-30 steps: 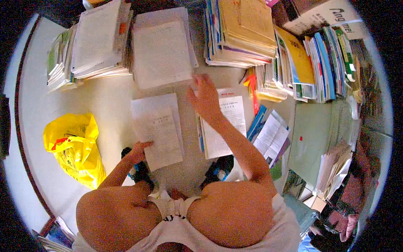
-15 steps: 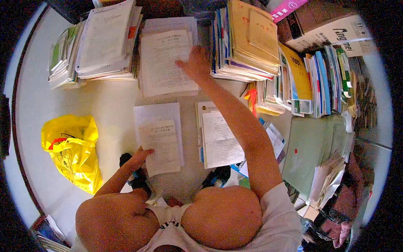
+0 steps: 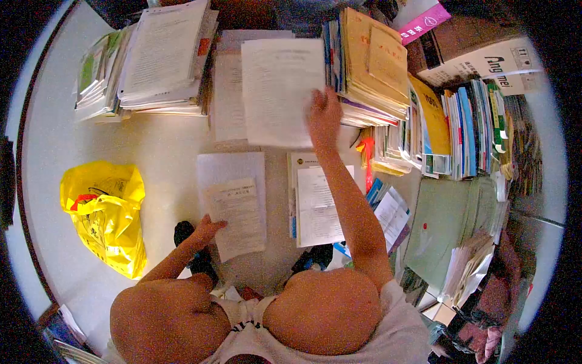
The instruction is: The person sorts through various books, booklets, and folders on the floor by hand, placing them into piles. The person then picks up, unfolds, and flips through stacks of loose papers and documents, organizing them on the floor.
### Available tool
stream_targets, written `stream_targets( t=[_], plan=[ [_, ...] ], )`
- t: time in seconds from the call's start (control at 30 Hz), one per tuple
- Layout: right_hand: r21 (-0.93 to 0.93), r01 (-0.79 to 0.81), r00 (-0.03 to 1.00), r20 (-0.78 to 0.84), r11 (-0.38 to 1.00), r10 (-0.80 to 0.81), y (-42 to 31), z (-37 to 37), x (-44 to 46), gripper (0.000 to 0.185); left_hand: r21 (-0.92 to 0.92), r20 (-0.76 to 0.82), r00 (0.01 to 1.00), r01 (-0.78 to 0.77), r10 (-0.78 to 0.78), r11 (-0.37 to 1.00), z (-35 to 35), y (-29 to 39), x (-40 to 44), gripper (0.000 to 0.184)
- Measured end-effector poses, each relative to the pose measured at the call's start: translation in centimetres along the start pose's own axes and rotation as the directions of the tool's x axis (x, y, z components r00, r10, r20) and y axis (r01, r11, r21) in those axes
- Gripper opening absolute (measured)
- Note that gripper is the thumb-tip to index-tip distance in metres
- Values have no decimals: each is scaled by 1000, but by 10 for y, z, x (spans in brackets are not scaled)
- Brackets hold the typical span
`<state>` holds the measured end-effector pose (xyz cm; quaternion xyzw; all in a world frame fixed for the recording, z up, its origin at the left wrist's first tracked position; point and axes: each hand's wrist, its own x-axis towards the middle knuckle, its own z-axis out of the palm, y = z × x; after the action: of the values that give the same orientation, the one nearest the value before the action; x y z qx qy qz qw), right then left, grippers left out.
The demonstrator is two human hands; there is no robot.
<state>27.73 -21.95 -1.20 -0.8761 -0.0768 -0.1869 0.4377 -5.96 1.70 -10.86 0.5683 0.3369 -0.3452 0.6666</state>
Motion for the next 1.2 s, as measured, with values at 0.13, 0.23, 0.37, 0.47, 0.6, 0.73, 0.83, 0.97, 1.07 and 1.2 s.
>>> stream_targets(
  t=[0.13,0.23,0.37,0.47,0.6,0.73,0.83,0.97,1.07,1.2],
  plan=[
    [59,-134,990,44,989,132,17,-62,-42,27,328,-207,951,-155,231,932,2,26,-23,44],
    [103,-335,941,73,937,329,28,-77,-76,30,446,-309,738,-445,600,777,-2,29,-26,42],
    [614,-626,779,452,482,436,40,-64,-119,37,737,-260,463,-472,847,484,14,82,-45,40],
    [626,-724,646,763,-289,35,21,-59,-134,49,721,-139,457,-562,878,406,19,101,-43,34],
    [321,-783,449,885,-533,-126,-4,-57,-135,51,308,-48,733,-635,678,708,36,109,-32,28],
    [198,-797,390,890,-571,-236,-31,-51,-138,47,180,117,783,-621,611,763,47,120,-32,27],
    [219,-804,407,881,-553,-241,-58,-58,-131,48,243,164,779,-627,606,740,55,133,-37,30],
    [205,-804,405,876,-558,-262,-44,-52,-142,52,201,166,759,-651,629,732,66,148,-46,39],
    [350,-836,444,884,-422,-149,-51,-53,-145,46,164,185,715,-699,674,696,71,160,-54,50],
    [337,-638,750,475,693,460,-37,-31,-163,26,-198,175,810,-528,560,826,61,161,-55,58]
  ],
)
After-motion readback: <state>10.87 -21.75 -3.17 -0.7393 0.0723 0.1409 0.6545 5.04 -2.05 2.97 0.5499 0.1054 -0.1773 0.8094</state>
